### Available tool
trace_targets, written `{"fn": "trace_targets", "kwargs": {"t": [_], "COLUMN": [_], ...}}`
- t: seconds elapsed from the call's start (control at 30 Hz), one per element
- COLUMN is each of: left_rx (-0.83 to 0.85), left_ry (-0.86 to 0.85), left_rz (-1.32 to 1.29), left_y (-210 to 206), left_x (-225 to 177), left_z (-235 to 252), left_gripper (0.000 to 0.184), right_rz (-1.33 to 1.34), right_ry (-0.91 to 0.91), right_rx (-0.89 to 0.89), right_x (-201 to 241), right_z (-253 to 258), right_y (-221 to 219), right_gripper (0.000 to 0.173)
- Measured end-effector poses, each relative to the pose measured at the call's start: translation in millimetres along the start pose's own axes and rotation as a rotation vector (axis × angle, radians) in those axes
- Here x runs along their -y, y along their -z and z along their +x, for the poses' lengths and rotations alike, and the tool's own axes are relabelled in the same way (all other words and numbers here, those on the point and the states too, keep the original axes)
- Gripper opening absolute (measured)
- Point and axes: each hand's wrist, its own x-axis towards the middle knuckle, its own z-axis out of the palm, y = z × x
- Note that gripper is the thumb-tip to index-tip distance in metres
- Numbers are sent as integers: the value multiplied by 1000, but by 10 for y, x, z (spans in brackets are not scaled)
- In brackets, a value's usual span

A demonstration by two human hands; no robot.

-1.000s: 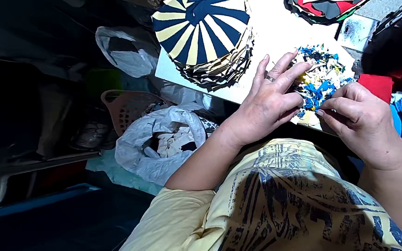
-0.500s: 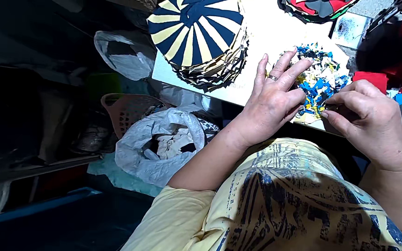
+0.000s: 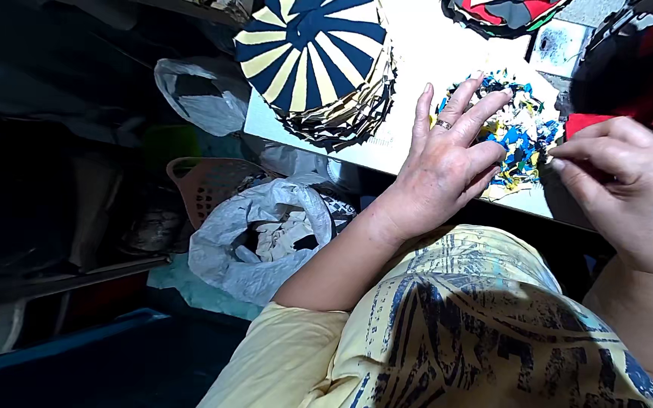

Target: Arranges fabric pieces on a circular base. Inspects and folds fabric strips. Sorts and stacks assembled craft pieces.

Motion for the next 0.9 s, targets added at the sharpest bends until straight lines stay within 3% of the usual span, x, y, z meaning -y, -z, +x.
{"fn": "trace_targets", "kwargs": {"t": [0.1,0.3,0.53,0.7,0.9], "left_rx": [2,62,79,59,-4], "left_ry": [-25,-17,-17,-12,-25], "left_rz": [1,91,76,61,23], "left_y": [-56,-155,-133,-118,-117], "left_x": [-41,-72,-65,-62,-86], "left_z": [35,107,109,103,137], "left_gripper": [16,15,11,17,17], "right_rz": [-65,-84,-144,-78,-119], "right_ry": [-73,-51,-55,-51,-130], "right_rx": [-19,63,-17,25,-108], "right_x": [-22,36,16,9,-154], "right_z": [-44,-54,-4,35,115], "right_y": [50,-134,-228,-176,-36], "right_gripper": [18,21,15,18,21]}}
